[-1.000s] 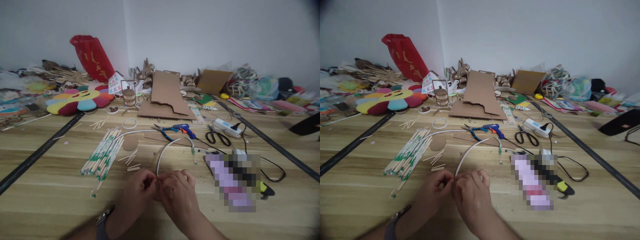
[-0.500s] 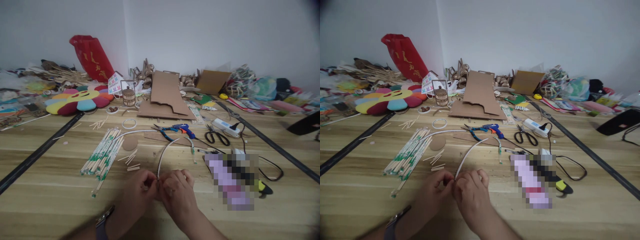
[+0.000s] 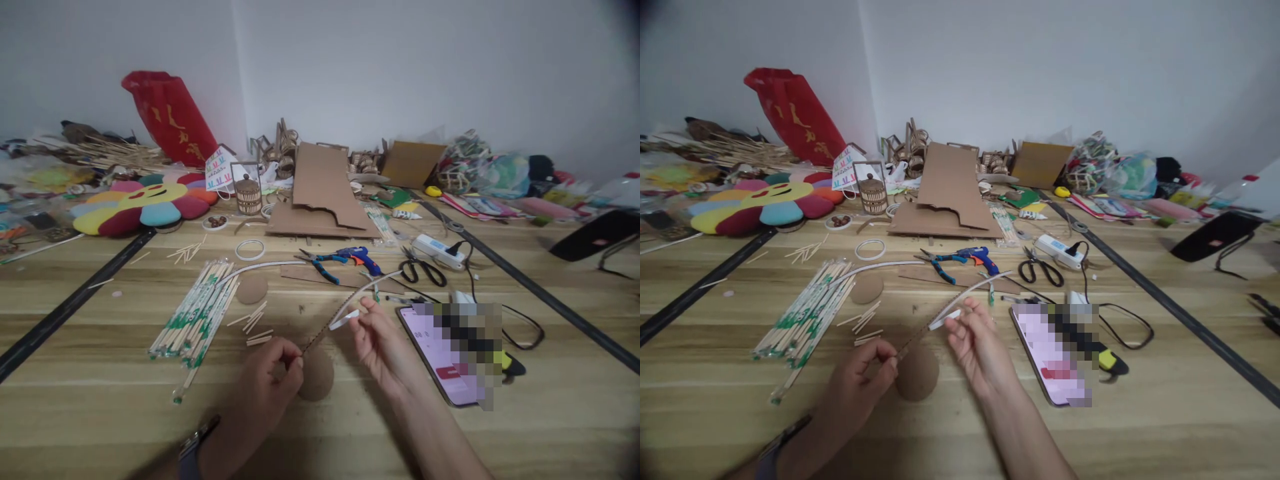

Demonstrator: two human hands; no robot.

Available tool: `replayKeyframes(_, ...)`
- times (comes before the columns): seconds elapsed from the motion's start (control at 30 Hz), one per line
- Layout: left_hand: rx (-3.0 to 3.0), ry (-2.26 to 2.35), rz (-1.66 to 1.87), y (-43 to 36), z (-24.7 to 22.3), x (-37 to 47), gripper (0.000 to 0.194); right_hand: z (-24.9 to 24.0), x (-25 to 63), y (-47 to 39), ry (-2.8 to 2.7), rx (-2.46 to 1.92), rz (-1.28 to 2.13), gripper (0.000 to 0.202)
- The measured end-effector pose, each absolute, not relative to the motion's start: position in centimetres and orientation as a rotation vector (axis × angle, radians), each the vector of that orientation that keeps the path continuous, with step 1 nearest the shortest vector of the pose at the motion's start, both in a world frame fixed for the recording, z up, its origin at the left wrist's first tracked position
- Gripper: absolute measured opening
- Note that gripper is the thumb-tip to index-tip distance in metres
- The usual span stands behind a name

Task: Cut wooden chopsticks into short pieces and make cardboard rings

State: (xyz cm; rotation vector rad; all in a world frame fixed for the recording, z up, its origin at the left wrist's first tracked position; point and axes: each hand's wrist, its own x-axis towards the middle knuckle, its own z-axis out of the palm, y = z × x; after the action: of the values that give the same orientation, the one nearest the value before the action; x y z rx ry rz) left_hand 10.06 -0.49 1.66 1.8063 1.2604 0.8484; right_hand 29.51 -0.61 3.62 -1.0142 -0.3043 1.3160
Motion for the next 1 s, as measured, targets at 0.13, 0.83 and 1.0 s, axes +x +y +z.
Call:
replayKeyframes(0.13, 1.820, 1.234, 0.838, -0.7, 1.8, 10.0, 0.017, 3.3, 31.1, 0.0, -0.266, -0.867, 1.135, 0.034)
replayKeyframes(0.83, 0.975, 1.089, 0.984, 1.9, 3.9, 8.8, 0.017, 2.8, 44.6, -1.2, -1.838, -1.788, -0.660, 0.025)
replayKeyframes(1.0, 0.871, 1.075, 0.922, 2.0, 4.5, 8.7, 0.020, 3.4, 50.4, -3.9, -1.564, -2.155, -0.628, 0.022)
